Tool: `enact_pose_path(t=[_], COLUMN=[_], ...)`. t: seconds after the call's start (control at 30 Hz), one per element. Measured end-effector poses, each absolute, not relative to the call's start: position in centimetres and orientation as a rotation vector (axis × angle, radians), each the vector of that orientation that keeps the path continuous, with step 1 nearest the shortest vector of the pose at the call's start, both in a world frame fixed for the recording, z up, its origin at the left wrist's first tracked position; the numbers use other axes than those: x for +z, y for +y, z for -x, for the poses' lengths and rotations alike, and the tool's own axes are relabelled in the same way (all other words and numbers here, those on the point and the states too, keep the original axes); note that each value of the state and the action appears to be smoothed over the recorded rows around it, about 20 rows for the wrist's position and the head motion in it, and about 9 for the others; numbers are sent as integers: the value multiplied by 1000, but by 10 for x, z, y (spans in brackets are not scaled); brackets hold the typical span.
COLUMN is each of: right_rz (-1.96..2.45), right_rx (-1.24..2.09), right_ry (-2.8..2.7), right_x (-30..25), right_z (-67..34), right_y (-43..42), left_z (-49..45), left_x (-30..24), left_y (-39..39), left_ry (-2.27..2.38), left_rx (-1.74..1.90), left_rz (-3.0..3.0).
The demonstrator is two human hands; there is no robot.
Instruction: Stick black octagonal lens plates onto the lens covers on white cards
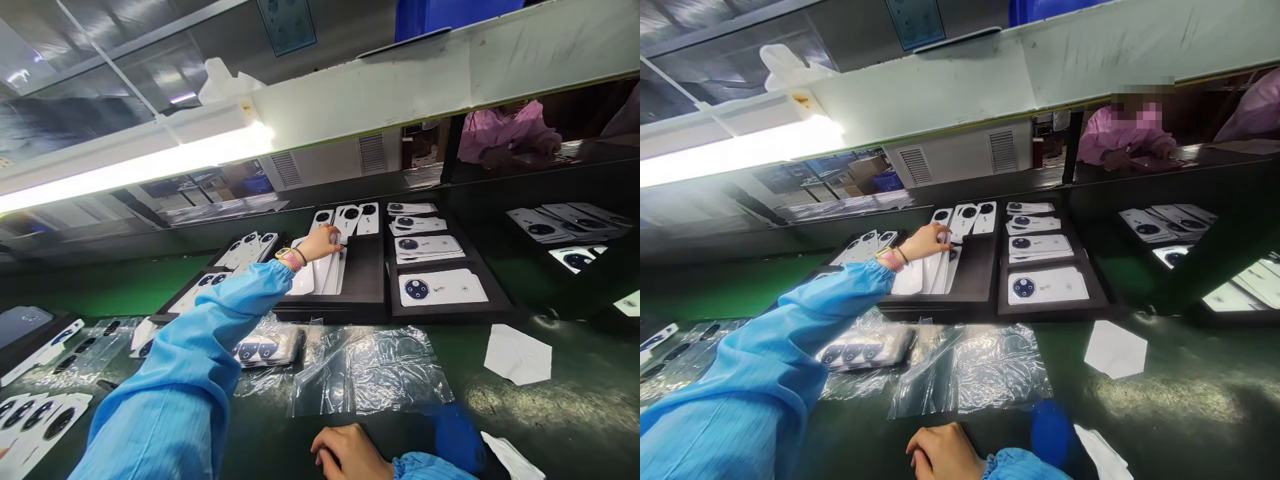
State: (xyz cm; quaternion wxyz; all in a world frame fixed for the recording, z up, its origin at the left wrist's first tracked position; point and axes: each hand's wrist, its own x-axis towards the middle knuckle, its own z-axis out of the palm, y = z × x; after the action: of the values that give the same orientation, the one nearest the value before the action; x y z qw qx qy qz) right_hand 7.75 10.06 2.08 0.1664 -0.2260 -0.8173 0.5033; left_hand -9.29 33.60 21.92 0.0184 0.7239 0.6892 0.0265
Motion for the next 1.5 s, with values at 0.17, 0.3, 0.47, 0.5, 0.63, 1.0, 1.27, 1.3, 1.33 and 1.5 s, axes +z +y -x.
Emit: enact_pose_path(t=[0.17, 0.3, 0.47, 0.5, 0.63, 1.0, 1.27, 1.3, 1.33, 1.5], right_rz=[638, 637, 626, 626, 631, 629, 634, 651, 671, 754], right_rx=[1443, 1446, 1449, 1452, 1462, 1526, 1684, 1717, 1750, 1864], right_ry=[-2322, -2305, -2290, -2288, -2282, -2198, -1915, -1846, -1770, -1371], right_x=[22, 23, 24, 25, 27, 27, 27, 26, 25, 22], right_z=[-78, -79, -79, -79, -80, -81, -82, -82, -81, -80], right_y=[101, 101, 100, 100, 100, 98, 97, 98, 98, 106], left_z=[86, 85, 87, 87, 85, 90, 86, 84, 81, 65], left_x=[224, 226, 226, 226, 224, 242, 266, 267, 268, 251], left_y=[330, 329, 328, 327, 326, 327, 307, 301, 294, 243], left_ry=[2167, 2229, 2296, 2299, 2290, 2251, 1993, 1947, 1904, 1772], left_rx=[132, 205, 273, 281, 346, 810, 1163, 1178, 1181, 993], left_rz=[-2249, -2192, -2000, -1958, -1856, -1759, -1566, -1556, -1551, -1624])
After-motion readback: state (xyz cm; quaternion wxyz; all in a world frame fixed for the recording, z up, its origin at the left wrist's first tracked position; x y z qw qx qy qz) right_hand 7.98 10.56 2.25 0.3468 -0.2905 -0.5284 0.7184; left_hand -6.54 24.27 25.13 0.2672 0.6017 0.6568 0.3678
